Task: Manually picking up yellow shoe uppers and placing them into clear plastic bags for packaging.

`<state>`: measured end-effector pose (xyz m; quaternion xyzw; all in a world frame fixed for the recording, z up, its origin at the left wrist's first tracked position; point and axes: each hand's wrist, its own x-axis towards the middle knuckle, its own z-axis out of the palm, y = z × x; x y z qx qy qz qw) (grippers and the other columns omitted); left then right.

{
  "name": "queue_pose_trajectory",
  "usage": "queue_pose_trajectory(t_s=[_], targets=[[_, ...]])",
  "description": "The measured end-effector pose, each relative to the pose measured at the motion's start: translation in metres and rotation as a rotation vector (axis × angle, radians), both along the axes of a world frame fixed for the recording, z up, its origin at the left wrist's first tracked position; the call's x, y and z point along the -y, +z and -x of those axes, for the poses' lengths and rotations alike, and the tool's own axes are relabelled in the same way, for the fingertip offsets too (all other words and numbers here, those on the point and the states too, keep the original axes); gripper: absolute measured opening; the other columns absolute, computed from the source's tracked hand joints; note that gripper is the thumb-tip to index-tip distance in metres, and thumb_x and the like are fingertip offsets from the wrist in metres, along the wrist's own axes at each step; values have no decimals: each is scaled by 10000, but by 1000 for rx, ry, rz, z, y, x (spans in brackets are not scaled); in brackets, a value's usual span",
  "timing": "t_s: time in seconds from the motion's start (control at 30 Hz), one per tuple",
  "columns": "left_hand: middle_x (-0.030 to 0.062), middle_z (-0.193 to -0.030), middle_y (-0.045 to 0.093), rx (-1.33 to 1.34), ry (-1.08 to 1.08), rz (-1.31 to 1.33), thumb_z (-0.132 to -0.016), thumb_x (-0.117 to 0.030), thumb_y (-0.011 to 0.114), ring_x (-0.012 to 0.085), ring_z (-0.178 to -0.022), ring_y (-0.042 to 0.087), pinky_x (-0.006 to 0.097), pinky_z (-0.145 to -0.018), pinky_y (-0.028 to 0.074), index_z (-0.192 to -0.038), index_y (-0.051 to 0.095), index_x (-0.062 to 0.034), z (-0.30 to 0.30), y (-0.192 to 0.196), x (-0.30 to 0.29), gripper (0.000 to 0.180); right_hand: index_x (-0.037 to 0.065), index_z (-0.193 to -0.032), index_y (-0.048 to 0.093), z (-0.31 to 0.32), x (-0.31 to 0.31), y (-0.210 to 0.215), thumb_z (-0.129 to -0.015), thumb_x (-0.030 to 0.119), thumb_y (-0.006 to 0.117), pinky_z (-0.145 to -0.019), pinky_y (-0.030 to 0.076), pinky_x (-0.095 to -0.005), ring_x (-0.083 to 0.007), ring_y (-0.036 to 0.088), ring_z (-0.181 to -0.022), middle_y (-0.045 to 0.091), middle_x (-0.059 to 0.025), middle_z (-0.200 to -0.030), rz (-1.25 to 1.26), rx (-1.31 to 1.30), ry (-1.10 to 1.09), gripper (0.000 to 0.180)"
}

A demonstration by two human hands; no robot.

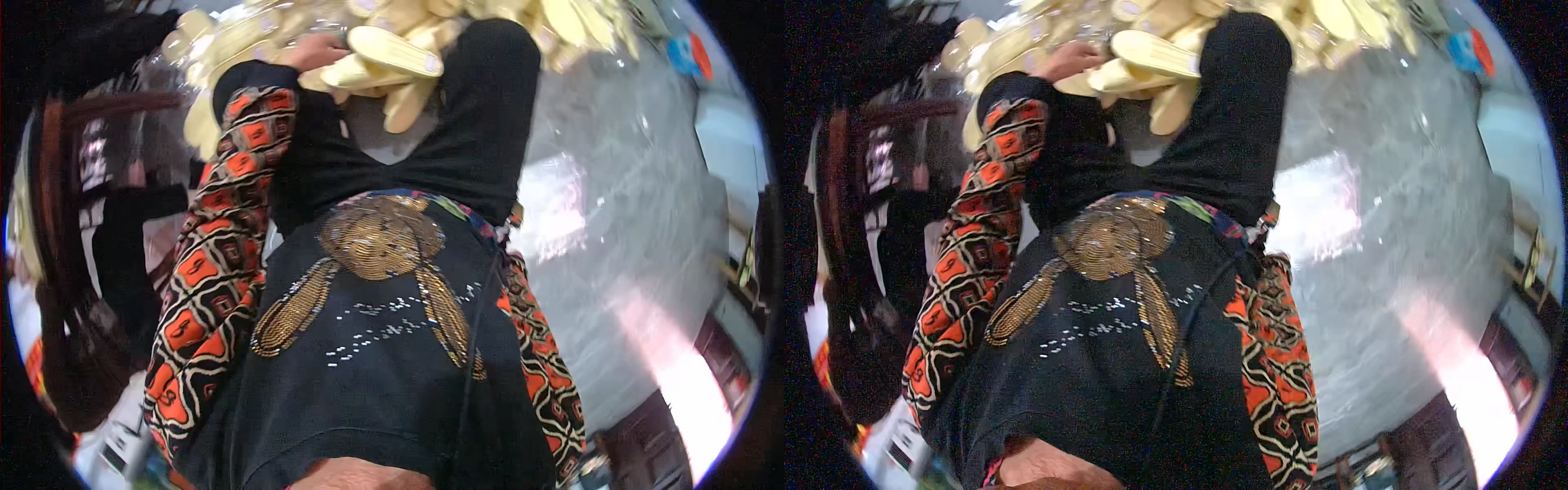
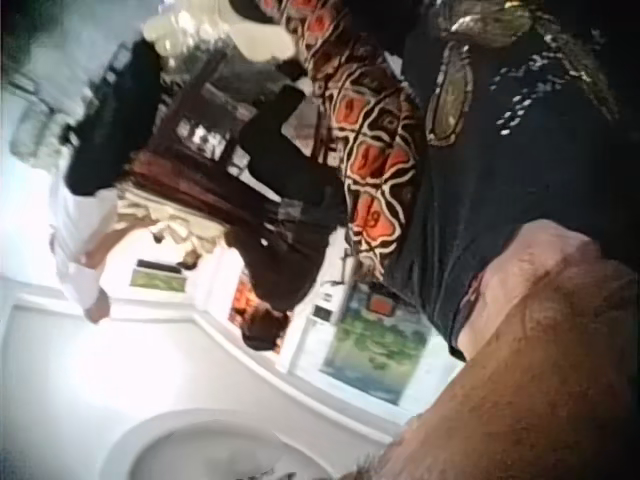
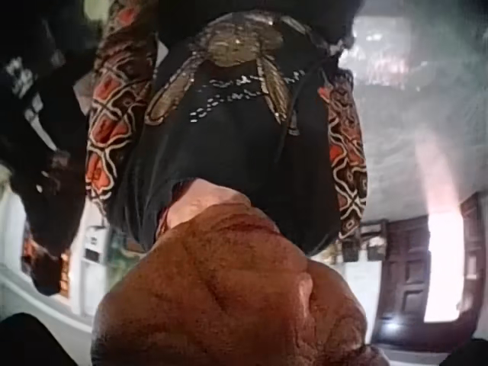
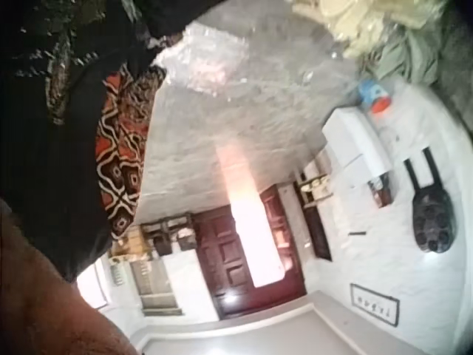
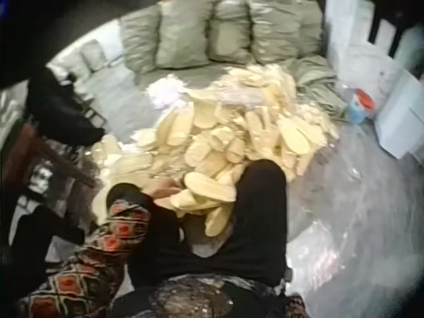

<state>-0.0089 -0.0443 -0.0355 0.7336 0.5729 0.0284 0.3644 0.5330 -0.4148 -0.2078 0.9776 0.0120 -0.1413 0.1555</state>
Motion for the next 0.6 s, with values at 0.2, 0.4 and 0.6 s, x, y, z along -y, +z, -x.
queue_pose_trajectory(t_s=[0.2,0.4,0.6], targets=[[149,-696,614,-46,507,-88,-738,-452,571,217,-579,568,358,-548,434,-740,626,26,-4,-45,16,481,38,-820,597,-40,-31,2,-672,179,648,-555,485,-374,-221,589,-664,610,-66,-762,-262,222,-26,210],[207,-895,600,235,794,119,-646,-408,667,291,-870,583,337,-753,454,-878,584,69,-53,-72,23,537,86,-976,611,-155,-152,75,-727,319,612,-715,465,-463,-242,591,-800,579,-60,-1012,34,164,768,341],[243,-1095,511,113,893,95,-647,-504,635,319,-1017,511,351,-861,405,-1216,353,55,-45,-68,48,845,-54,-1050,501,90,-314,280,-836,103,528,-672,483,-269,-172,585,-789,600,-122,-853,-1671,-564,599,266]])
